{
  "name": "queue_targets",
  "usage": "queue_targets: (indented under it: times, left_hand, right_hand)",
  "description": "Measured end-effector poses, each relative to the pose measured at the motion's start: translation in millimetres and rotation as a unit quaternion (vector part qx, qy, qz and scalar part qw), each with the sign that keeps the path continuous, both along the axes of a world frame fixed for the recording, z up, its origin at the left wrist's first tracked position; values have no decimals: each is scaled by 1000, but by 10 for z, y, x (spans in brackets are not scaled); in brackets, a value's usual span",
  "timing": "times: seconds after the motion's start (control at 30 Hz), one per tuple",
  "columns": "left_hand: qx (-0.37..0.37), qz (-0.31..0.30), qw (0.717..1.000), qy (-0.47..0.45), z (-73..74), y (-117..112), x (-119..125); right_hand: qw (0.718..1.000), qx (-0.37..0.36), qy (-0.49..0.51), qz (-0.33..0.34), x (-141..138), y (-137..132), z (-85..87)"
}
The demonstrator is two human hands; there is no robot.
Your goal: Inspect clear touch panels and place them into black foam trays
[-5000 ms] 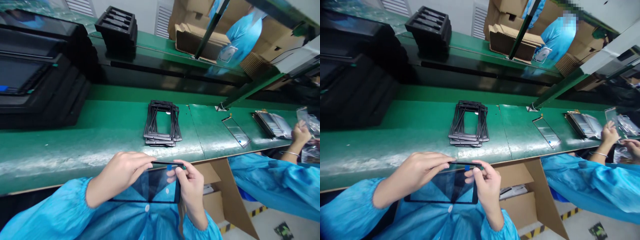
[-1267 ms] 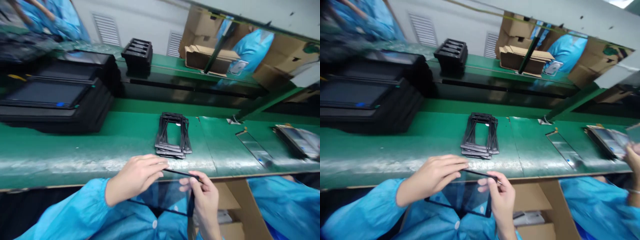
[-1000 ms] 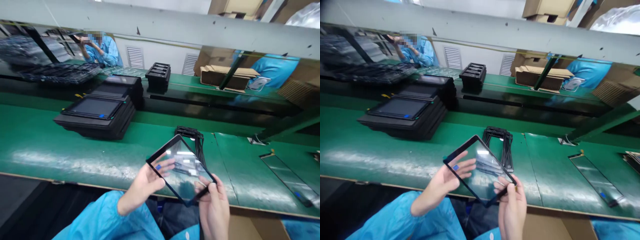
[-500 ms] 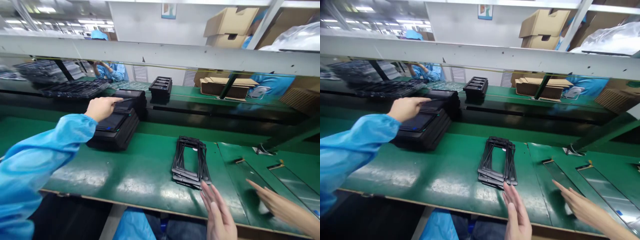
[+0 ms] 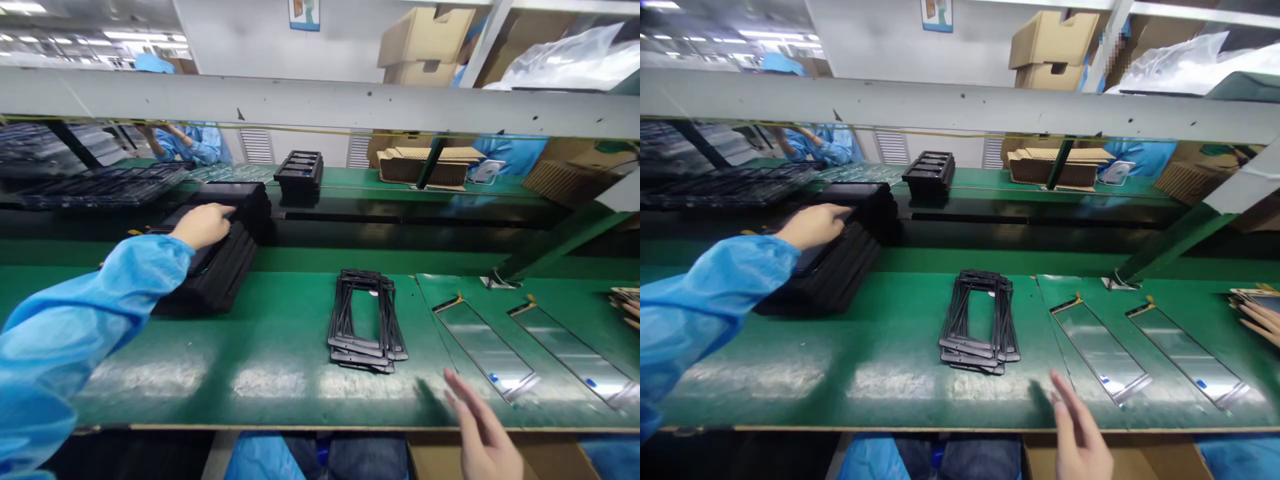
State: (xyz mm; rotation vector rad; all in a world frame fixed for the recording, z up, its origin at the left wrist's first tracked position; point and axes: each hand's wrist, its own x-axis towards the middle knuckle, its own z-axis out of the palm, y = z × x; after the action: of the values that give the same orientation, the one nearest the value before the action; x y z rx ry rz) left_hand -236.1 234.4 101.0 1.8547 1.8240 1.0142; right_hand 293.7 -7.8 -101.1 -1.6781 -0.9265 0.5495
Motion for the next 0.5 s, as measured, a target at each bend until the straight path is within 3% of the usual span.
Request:
queue_targets:
  times: [0.07, 0.13, 0.27, 0.37, 0.5]
  left_hand:
    - [-18, -16, 998, 62, -131, -29, 408]
    - [-54, -61, 992, 101, -357, -43, 890]
    - [-122, -122, 976, 132, -889, 34, 1763]
    - [-157, -108, 973, 133, -1161, 186, 2118]
    - [-201, -96, 969, 111, -1313, 362, 2248]
  right_hand:
    - [995, -6, -93, 31, 272, 224, 19]
    - [975, 1, -211, 62, 516, 477, -37]
    - [962, 1, -258, 86, 753, 715, -213]
    - [954, -6, -275, 118, 762, 466, -267]
    - [936, -12, -313, 158, 740, -134, -245]
